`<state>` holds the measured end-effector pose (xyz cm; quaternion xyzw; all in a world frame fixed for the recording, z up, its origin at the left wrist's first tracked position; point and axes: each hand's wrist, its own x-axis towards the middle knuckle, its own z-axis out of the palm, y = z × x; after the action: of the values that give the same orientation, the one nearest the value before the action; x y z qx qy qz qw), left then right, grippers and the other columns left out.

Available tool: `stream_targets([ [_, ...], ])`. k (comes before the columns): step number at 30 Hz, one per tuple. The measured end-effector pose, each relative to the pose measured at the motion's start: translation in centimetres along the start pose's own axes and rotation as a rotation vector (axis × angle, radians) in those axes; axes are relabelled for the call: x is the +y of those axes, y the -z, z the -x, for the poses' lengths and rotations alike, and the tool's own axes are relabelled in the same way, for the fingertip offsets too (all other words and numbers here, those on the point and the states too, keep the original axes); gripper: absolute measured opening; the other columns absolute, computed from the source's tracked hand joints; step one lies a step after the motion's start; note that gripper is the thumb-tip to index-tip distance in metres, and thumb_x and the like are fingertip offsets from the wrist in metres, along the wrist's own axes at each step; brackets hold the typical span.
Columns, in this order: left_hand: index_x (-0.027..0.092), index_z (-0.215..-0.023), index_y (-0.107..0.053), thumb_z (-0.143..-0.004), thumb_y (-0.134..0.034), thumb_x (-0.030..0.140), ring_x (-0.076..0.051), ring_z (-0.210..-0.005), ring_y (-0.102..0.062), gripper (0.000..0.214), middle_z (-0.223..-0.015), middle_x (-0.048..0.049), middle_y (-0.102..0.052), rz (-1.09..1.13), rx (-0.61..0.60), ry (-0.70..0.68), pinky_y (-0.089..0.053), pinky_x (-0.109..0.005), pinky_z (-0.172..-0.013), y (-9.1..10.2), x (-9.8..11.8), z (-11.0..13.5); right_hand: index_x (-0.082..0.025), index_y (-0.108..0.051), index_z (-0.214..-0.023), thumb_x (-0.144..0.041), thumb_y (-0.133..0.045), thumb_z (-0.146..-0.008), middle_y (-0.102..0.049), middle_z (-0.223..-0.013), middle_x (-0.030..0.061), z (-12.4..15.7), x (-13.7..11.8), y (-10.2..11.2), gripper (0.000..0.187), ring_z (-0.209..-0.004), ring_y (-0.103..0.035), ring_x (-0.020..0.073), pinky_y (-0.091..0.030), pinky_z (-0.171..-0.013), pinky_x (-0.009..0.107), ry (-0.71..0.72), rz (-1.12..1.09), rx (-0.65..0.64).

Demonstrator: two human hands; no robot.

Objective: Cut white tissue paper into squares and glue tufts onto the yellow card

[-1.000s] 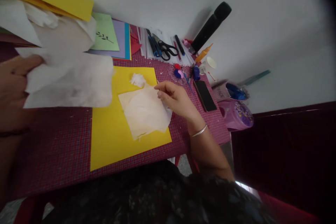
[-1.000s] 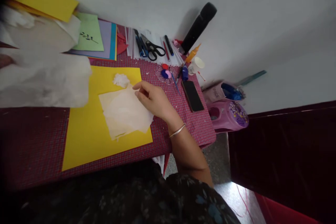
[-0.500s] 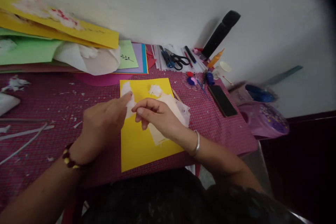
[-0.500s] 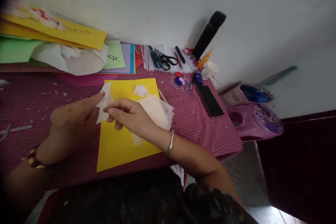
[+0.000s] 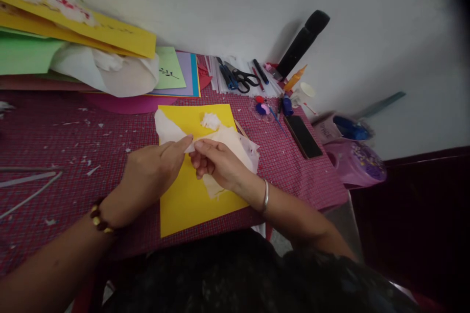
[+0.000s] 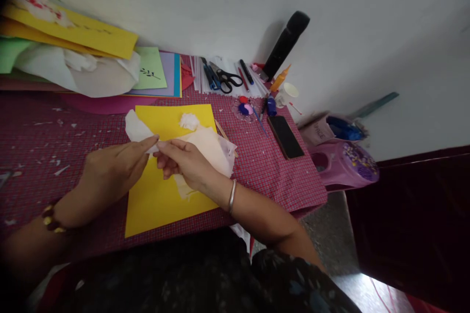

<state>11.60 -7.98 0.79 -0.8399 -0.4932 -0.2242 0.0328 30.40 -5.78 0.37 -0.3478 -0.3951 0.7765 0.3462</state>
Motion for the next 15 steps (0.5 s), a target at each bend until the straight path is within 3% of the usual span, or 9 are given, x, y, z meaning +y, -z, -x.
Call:
stream_targets([
  [5,0.025,-0.124,-0.070,-0.100,-0.043,0.024,-0.021,-0.067,-0.071,0.036,-0.090,-0.0076,-0.081,0.028,0.008,0.008,-0.046,-0.031,-0.061,-0.05,0.14,-0.06,-0.022,-0.062,-0.080,-0.041,-0.079,-0.079,-0.061,-0.066,-0.0063,0.04,-0.30,0.12,0.025,-0.051,-0.052,0.0064,-0.046,-0.053,0.021,-0.024,-0.005,-0.012],
  [12,0.019,-0.127,-0.069,-0.099,-0.042,0.025,-0.026,-0.075,-0.074,0.039,-0.107,-0.0135,-0.080,0.109,-0.026,0.041,-0.049,-0.035,-0.065,-0.48,0.15,-0.09,-0.021,-0.061,-0.077,-0.030,-0.071,-0.082,-0.059,-0.065,-0.0060,0.12,-0.59,-0.23,0.014,-0.055,-0.050,0.0073,-0.046,-0.056,0.022,-0.013,0.026,0.008],
  [15,0.017,-0.134,-0.062,-0.089,-0.056,0.028,-0.018,-0.060,-0.064,0.046,-0.099,-0.0110,-0.077,0.316,-0.038,0.141,-0.047,-0.031,-0.057,-0.17,0.27,-0.55,-0.021,-0.058,-0.075,-0.028,-0.068,-0.082,-0.059,-0.064,-0.0063,0.06,-0.56,-0.16,0.014,-0.055,-0.051,0.0074,-0.046,-0.057,0.022,0.015,0.064,0.032],
])
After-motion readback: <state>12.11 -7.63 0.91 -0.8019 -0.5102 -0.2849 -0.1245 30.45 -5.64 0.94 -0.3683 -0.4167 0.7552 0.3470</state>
